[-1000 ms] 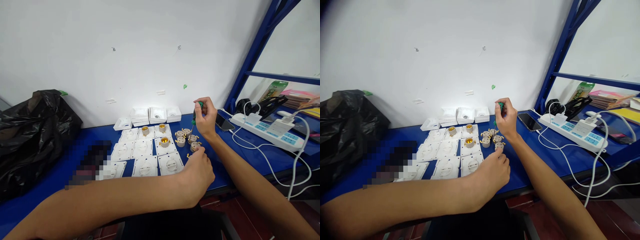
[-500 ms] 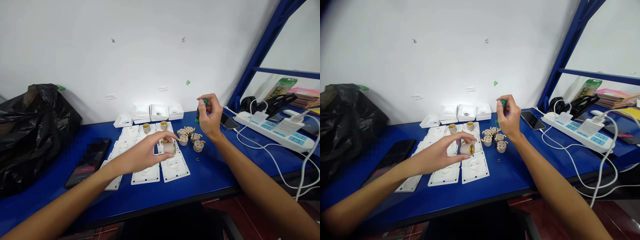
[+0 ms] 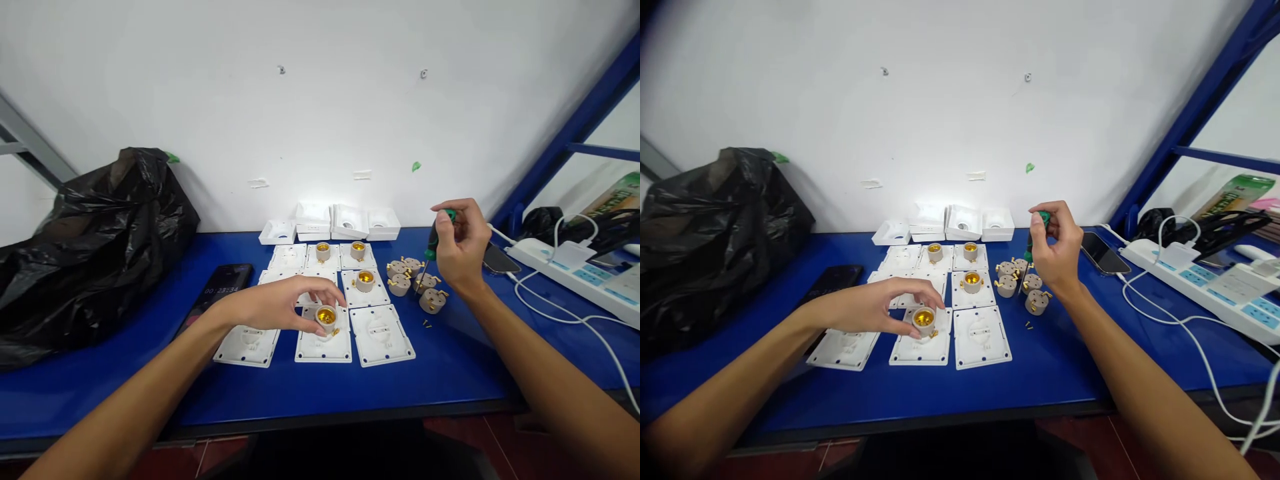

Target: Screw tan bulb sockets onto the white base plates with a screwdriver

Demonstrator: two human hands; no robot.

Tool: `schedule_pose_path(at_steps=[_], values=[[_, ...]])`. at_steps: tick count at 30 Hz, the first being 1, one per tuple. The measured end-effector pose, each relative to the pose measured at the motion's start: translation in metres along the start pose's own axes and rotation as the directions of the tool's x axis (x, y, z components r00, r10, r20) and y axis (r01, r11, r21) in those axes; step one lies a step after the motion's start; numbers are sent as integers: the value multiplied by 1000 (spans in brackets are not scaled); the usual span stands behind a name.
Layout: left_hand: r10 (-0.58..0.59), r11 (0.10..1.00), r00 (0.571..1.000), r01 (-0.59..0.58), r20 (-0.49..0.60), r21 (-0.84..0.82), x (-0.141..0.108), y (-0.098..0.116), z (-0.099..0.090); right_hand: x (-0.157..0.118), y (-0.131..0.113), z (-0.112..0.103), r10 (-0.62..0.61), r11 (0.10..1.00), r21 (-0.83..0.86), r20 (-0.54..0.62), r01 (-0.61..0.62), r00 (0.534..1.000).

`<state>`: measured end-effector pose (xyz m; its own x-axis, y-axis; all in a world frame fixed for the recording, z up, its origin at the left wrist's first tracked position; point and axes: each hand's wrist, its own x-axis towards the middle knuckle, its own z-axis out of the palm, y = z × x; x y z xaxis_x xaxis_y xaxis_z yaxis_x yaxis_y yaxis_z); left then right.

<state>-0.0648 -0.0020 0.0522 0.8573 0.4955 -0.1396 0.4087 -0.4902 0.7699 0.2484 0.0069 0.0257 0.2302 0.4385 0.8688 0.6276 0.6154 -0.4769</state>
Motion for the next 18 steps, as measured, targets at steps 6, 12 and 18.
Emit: schedule_pose_path(at_steps=[6,12,18], values=[[-51,999,998,51,31,3,-5,3,-1,0,3,0,-16,1000,9,3,16,1000],[-108,990,992,113,-61,88,-3,3,2,1,1,0,-22,1000,0,-2,22,1000],[-57,963,987,94,-148,252,2,3,18,1,1,0,0,1000,1,3,0,1000]])
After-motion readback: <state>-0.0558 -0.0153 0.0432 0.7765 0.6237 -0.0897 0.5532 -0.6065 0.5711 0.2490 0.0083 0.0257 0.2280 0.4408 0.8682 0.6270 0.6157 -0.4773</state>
